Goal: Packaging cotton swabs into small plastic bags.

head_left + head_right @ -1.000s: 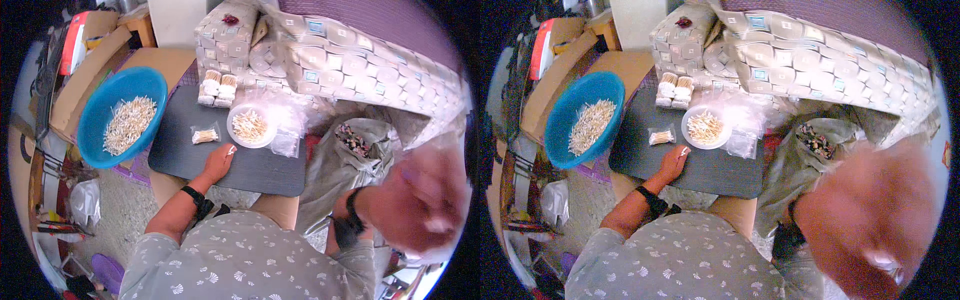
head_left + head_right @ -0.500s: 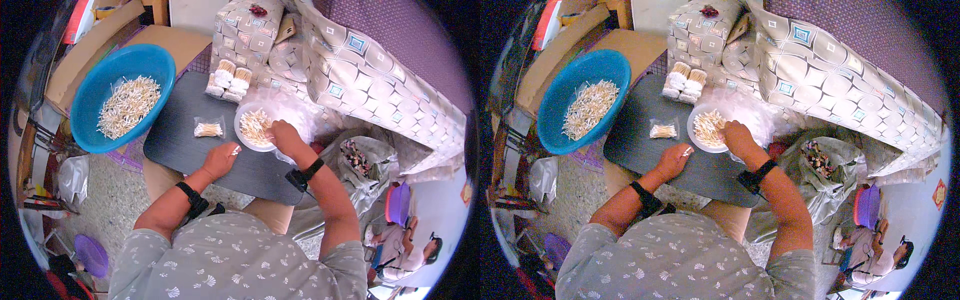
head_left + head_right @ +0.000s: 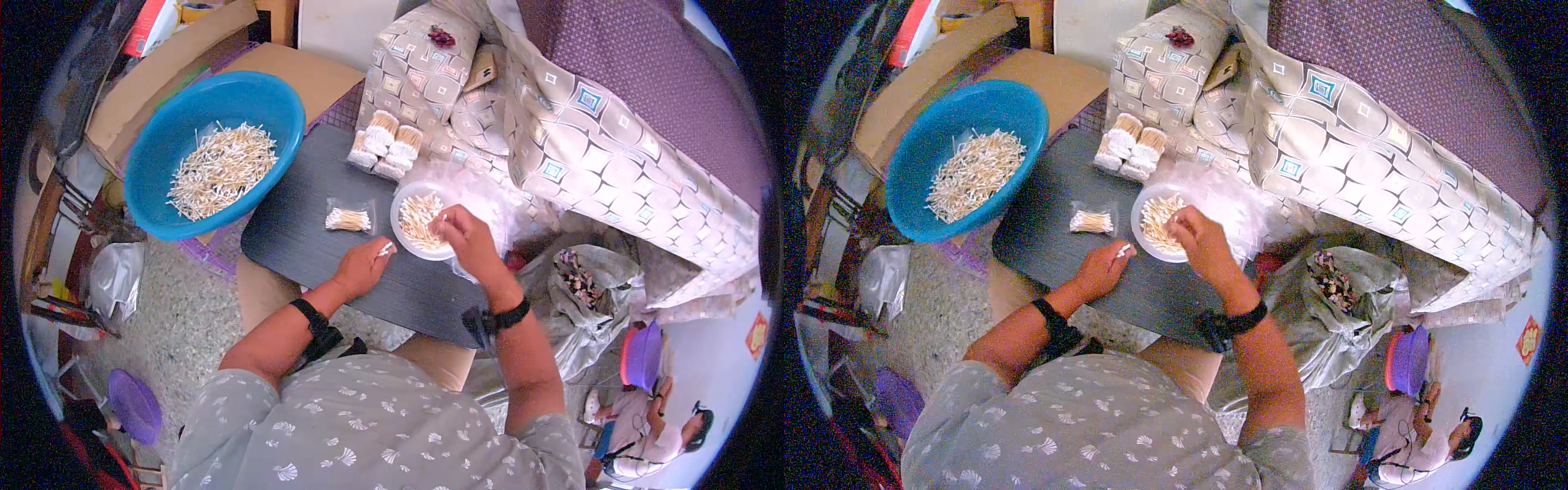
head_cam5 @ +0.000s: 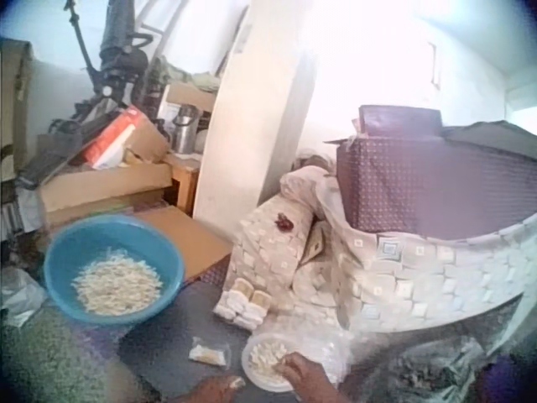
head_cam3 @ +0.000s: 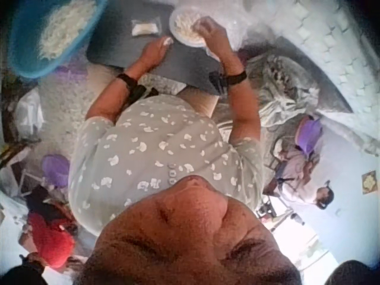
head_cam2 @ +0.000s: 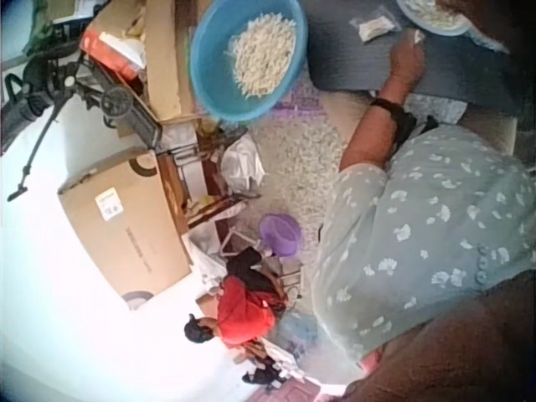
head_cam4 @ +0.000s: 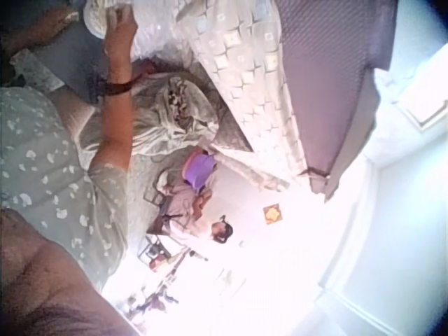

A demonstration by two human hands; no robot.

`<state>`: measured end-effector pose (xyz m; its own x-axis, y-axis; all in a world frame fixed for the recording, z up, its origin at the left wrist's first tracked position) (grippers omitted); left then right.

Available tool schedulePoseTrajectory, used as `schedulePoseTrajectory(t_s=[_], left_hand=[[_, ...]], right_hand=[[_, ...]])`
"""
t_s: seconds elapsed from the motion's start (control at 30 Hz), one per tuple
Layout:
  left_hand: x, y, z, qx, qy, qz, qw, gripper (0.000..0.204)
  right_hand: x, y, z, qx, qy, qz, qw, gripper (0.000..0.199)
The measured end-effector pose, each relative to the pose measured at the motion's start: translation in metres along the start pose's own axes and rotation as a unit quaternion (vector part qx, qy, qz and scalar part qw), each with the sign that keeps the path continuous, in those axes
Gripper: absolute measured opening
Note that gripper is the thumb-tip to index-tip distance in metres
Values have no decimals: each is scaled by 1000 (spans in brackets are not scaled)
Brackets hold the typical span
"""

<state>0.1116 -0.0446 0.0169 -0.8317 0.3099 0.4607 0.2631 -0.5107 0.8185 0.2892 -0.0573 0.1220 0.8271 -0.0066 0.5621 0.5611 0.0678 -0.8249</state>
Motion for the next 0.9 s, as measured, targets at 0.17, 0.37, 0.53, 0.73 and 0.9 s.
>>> schedulePoseTrajectory(t_s=[0.17, 0.37, 0.53, 0.73, 0.9], left_hand=[[3, -18, 10, 97, 0, -154, 983, 22], [-3, -32, 10, 150, -25, -268, 951, 22], [-6, -28, 9, 186, -85, -314, 927, 24], [-7, -29, 8, 180, -122, -291, 932, 23], [-9, -23, 8, 152, -134, -283, 938, 21]], right_hand=[[-67, 0, -39, -100, -62, 179, 977, 17], [-116, 53, -46, -97, -28, 179, 979, 15], [-123, 64, -42, -60, 32, 184, 981, 13], [-123, 61, -45, -54, 45, 126, 990, 13], [-125, 65, -46, -63, 60, 180, 980, 12]])
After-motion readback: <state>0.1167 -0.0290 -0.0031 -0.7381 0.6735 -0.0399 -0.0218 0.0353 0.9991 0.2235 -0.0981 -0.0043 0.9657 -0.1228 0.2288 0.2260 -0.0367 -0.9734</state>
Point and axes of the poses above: each hand's wrist, its own z-axis towards the middle knuckle, its own x-axis out of the back of the hand, y = z × x, the point moved 7 cm from there along z, towards the middle knuckle, and after that the axes turned 2 degrees about -x, right-handed, at the moved point
